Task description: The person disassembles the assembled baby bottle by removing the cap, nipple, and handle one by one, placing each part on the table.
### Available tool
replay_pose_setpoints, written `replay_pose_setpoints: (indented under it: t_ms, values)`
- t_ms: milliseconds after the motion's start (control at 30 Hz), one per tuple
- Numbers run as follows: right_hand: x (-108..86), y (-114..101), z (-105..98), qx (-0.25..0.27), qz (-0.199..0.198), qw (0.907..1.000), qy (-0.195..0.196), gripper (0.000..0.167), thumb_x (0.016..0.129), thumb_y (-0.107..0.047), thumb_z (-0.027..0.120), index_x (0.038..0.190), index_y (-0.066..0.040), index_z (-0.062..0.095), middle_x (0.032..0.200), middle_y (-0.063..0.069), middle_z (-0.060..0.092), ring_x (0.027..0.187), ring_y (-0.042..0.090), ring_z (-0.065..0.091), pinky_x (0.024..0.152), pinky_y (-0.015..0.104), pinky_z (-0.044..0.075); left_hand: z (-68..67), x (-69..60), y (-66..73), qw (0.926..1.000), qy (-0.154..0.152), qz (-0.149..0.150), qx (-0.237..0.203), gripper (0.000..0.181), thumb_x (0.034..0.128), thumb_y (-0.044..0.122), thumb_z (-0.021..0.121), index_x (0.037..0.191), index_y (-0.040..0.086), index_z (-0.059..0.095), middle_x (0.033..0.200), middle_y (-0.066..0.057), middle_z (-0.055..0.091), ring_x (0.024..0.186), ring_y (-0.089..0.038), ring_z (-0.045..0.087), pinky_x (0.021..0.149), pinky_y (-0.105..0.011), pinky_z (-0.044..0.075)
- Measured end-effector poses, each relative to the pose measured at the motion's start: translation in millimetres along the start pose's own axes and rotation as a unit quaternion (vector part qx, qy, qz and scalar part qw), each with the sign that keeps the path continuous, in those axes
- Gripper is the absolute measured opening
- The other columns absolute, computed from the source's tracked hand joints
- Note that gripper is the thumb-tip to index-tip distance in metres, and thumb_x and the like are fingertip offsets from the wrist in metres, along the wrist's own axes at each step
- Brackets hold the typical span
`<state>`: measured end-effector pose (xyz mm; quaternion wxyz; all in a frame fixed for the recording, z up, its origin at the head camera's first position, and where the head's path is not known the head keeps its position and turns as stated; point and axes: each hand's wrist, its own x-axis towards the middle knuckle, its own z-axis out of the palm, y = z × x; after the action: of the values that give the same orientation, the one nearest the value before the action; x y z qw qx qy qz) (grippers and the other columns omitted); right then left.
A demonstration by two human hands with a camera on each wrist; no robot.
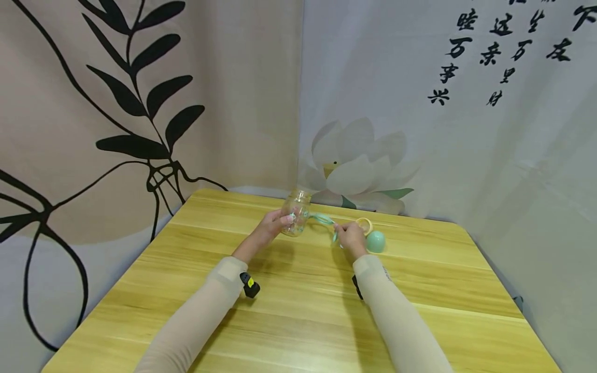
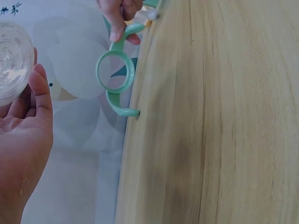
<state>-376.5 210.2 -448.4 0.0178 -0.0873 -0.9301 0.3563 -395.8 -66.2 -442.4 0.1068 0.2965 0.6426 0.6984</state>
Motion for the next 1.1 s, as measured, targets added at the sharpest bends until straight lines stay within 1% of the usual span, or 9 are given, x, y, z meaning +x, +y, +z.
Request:
replay_pose_setpoints:
  t_ms: [67, 133, 300, 400, 533, 700, 933, 1033, 1100]
  values:
    - [0.7, 0.2, 2.5, -0.005, 0.006, 1.0000, -0.003, 0.046, 0.113, -0.040, 0.051, 0.127, -0.004, 0.077, 0.120, 0.020, 0.075, 0.105, 0.036, 0.069, 0.092, 0.050, 0.056, -1.6, -1.2, 0.0, 1.0000, 0.002, -0.004, 0.000, 0.068, 0.0971, 0.029, 0.054, 0.148, -0.015, 0.047, 0.148, -0.030, 0.056, 0.121, -0.015, 0.064, 0.106, -0.030, 0.050]
    - [1.2, 0.7, 3.2, -0.020, 0.009, 0.9998, 0.002, 0.046, 0.112, -0.040, 0.052, 0.129, -0.005, 0.076, 0.123, 0.017, 0.075, 0.107, 0.033, 0.069, 0.092, 0.048, 0.056, -2.3, -1.6, 0.1, 1.0000, 0.006, -0.006, -0.001, 0.067, 0.0977, 0.028, 0.055, 0.149, -0.015, 0.047, 0.149, -0.030, 0.055, 0.122, -0.016, 0.064, 0.107, -0.030, 0.050]
    - [4.1, 1.8, 2.8, -0.063, 0.021, 0.9978, 0.007, 0.045, 0.111, -0.039, 0.054, 0.110, -0.004, 0.082, 0.087, 0.009, 0.072, 0.074, 0.023, 0.057, 0.068, 0.037, 0.046, -1.8, -1.0, 0.4, 0.9999, 0.010, -0.006, -0.002, 0.066, 0.0983, 0.028, 0.056, 0.149, -0.014, 0.047, 0.152, -0.029, 0.054, 0.125, -0.017, 0.063, 0.108, -0.031, 0.049]
    - [5.4, 1.9, 3.8, -0.080, 0.027, 0.9964, 0.006, 0.043, 0.111, -0.039, 0.056, 0.107, -0.006, 0.082, 0.081, 0.007, 0.067, 0.069, 0.022, 0.052, 0.064, 0.034, 0.040, -2.1, -0.4, -0.6, 0.9999, 0.010, -0.004, 0.000, 0.064, 0.0990, 0.026, 0.055, 0.149, -0.013, 0.048, 0.151, -0.028, 0.055, 0.123, -0.016, 0.063, 0.105, -0.031, 0.050]
    - [5.4, 1.1, 6.1, -0.093, 0.028, 0.9952, 0.010, 0.039, 0.111, -0.040, 0.056, 0.114, -0.012, 0.083, 0.096, 0.008, 0.076, 0.076, 0.023, 0.058, 0.065, 0.035, 0.043, -2.2, -0.1, -2.0, 0.9999, 0.008, -0.006, 0.002, 0.061, 0.0995, 0.024, 0.055, 0.147, -0.013, 0.049, 0.146, -0.026, 0.059, 0.118, -0.013, 0.065, 0.101, -0.030, 0.052]
    - [3.0, 0.1, 7.7, -0.092, 0.026, 0.9954, 0.013, 0.039, 0.111, -0.039, 0.055, 0.114, -0.010, 0.082, 0.100, 0.011, 0.077, 0.083, 0.027, 0.064, 0.068, 0.039, 0.048, -1.2, -2.2, -0.6, 0.9998, 0.012, -0.008, 0.011, 0.062, 0.0994, 0.028, 0.057, 0.149, -0.010, 0.050, 0.144, -0.025, 0.061, 0.117, -0.014, 0.065, 0.100, -0.031, 0.052]
    - [-2.3, -0.5, 4.9, -0.062, 0.012, 0.9976, 0.027, 0.042, 0.111, -0.037, 0.056, 0.138, -0.008, 0.071, 0.132, 0.017, 0.072, 0.114, 0.040, 0.070, 0.079, 0.049, 0.058, -0.7, 1.4, -1.2, 0.9990, 0.023, -0.014, 0.037, 0.056, 0.1019, 0.024, 0.057, 0.149, -0.004, 0.051, 0.145, -0.023, 0.061, 0.118, -0.019, 0.065, 0.104, -0.037, 0.051]
    - [-3.7, -1.0, 3.7, -0.053, 0.002, 0.9981, 0.032, 0.041, 0.111, -0.037, 0.057, 0.138, -0.009, 0.071, 0.130, 0.017, 0.073, 0.110, 0.039, 0.071, 0.073, 0.045, 0.057, -2.2, 5.6, 0.3, 0.9975, 0.042, -0.023, 0.052, 0.051, 0.1037, 0.023, 0.059, 0.148, 0.000, 0.051, 0.141, -0.018, 0.063, 0.119, -0.018, 0.063, 0.107, -0.039, 0.050]
    - [-4.4, -1.7, 3.0, -0.045, -0.005, 0.9984, 0.035, 0.040, 0.110, -0.037, 0.058, 0.137, -0.010, 0.071, 0.123, 0.016, 0.076, 0.100, 0.035, 0.072, 0.066, 0.040, 0.055, -5.1, 8.5, 1.2, 0.9949, 0.063, -0.031, 0.072, 0.048, 0.1048, 0.026, 0.062, 0.146, 0.004, 0.052, 0.135, -0.013, 0.065, 0.116, -0.017, 0.062, 0.106, -0.042, 0.050]
